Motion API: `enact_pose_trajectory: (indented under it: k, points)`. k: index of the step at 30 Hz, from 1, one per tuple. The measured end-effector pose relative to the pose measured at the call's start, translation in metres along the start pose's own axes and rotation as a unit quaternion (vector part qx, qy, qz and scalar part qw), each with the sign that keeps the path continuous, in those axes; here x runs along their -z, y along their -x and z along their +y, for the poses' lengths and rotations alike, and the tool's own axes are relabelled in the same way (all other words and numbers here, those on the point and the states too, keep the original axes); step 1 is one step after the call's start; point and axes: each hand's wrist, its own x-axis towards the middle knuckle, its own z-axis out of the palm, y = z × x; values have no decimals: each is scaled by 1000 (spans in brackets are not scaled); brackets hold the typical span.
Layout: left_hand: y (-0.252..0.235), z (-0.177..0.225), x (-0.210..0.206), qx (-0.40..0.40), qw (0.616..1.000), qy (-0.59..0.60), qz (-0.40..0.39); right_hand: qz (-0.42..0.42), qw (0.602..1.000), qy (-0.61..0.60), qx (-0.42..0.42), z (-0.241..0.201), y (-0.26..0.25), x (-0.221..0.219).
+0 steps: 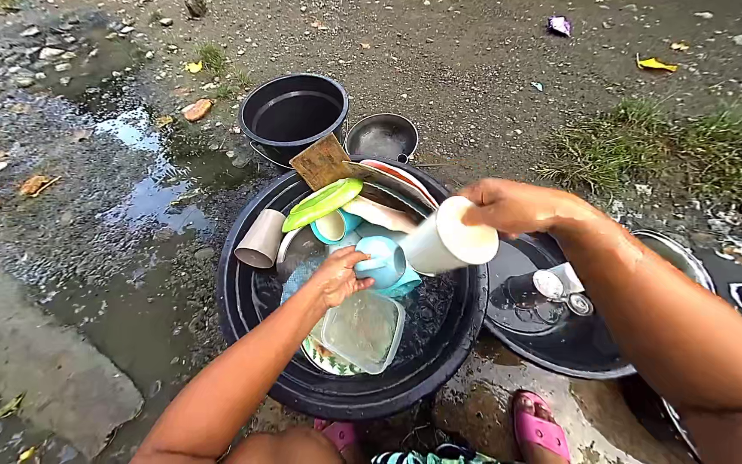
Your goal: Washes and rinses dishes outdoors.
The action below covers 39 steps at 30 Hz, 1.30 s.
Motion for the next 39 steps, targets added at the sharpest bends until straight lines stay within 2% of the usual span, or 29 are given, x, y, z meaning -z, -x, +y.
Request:
enact_pose_trajectory:
  k: [1, 3, 6, 8, 11, 14, 16, 20, 24, 28, 31, 33, 37, 39]
  points:
    - [0, 2, 2, -1, 1000, 5, 1, -31, 996, 77, -32, 2, 2, -5]
    - [0, 4, 6, 0, 1000, 7, 13, -100, 961, 229, -114, -7, 0, -31]
    - [-2, 6, 8, 5, 999, 14, 33, -182, 902, 350, -175, -25, -4, -89]
    - [-4, 7, 8, 13, 998, 24, 51, -196, 892, 362, -190, -29, -8, -122]
    - [-5, 6, 10, 21, 998, 29, 59, -205, 898, 349, -174, -26, -12, -159]
    - [-6, 4, 10, 29, 997, 24, 70, -254, 888, 344, -169, -23, -16, -183]
    - [-7, 3, 11, 25, 997, 10, 69, -258, 887, 342, -172, -13, -22, -193]
    - [-10, 0, 15, 3, 997, -41, 65, -245, 904, 300, -183, 18, -34, -199]
    - [-12, -5, 18, -46, 989, -131, 53, -246, 906, 274, -207, 29, -45, -196]
    - [-9, -9, 22, -109, 968, -227, 2, -275, 903, 266, -194, 36, -57, -191]
    - [-7, -10, 26, -146, 931, -332, -30, -257, 909, 267, -193, 44, -61, -190]
    - [-4, -7, 30, -161, 892, -421, -32, -230, 923, 242, -192, 46, -54, -181]
    - [7, 2, 30, -164, 817, -553, -5, -239, 937, 165, -195, 45, -37, -141]
    - [11, 3, 29, -167, 792, -587, 2, -238, 945, 75, -210, 41, -26, -115]
